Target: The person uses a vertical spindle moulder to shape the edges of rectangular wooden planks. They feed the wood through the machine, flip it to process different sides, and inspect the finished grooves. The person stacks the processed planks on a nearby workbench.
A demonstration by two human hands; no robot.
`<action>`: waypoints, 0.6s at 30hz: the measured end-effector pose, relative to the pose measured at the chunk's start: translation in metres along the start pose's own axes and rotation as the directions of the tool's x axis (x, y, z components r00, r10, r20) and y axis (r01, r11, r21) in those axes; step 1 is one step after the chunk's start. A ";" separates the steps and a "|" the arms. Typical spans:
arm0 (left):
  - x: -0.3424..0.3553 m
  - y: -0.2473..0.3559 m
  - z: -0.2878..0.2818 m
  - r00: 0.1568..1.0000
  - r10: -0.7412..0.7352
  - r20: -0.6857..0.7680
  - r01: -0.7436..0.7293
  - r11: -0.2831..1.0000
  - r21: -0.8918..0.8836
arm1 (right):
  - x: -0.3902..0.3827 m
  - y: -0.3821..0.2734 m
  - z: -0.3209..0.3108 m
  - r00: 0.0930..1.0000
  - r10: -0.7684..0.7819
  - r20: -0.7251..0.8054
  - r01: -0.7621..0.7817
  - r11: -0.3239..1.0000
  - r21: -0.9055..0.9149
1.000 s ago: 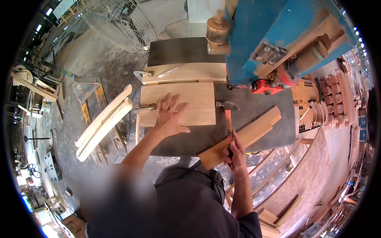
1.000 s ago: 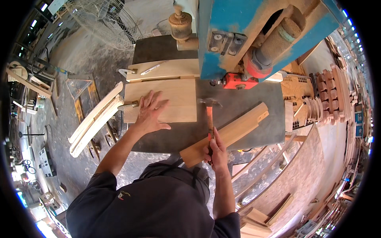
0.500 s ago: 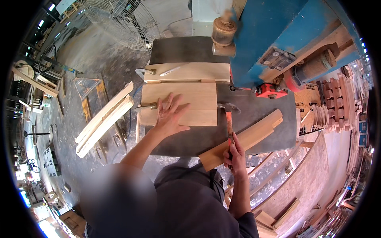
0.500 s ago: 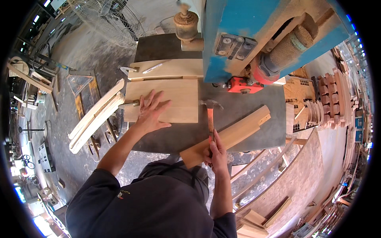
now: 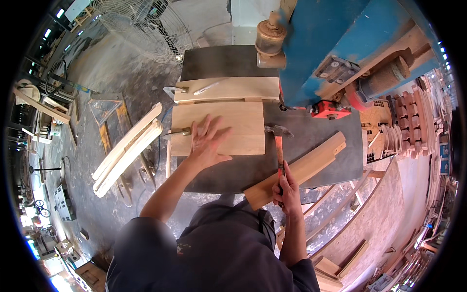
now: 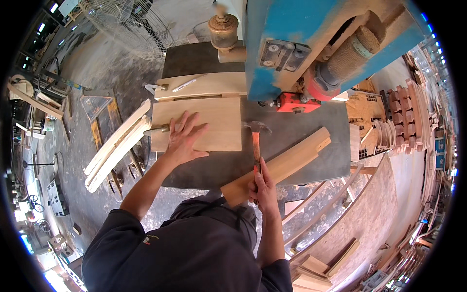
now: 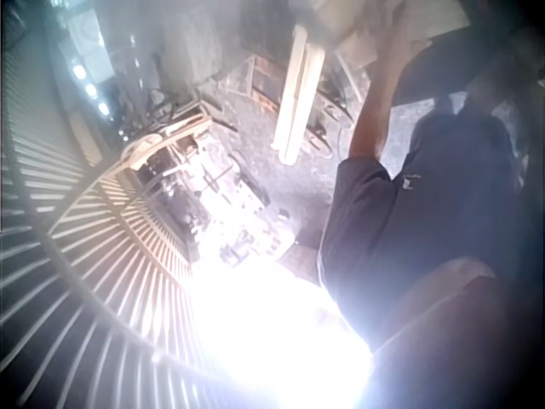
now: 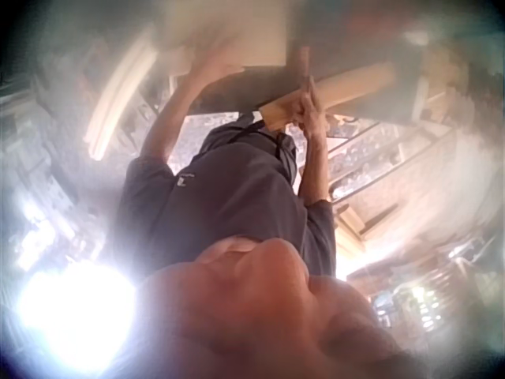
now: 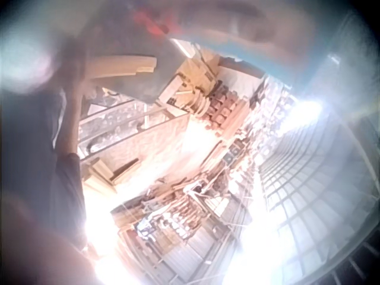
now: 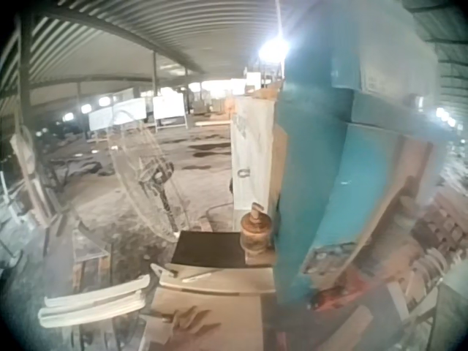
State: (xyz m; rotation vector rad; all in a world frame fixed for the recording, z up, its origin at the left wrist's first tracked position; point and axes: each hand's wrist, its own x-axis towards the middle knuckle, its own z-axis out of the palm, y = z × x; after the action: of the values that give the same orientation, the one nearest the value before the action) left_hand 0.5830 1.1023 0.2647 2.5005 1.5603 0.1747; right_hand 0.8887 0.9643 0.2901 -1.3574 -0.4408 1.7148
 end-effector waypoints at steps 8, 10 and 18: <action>0.000 -0.004 0.000 1.000 -0.003 -0.007 0.003 1.000 -0.007 | -0.017 -0.002 -0.027 0.972 -0.102 -0.213 0.124 0.988 0.094; -0.001 0.001 -0.004 1.000 -0.006 -0.003 0.006 1.000 -0.008 | -0.038 0.002 -0.043 0.944 -0.145 -0.297 0.184 0.977 0.108; 0.003 0.035 0.022 0.974 0.177 -0.140 -0.186 0.981 -0.061 | -0.133 0.081 -0.184 0.369 -0.311 -0.876 0.439 0.889 -0.131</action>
State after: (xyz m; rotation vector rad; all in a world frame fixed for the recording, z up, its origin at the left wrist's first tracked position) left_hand 0.6196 1.0873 0.2507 2.6191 1.3409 0.4263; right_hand 1.0247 0.7697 0.2489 -1.6790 -0.0044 0.4554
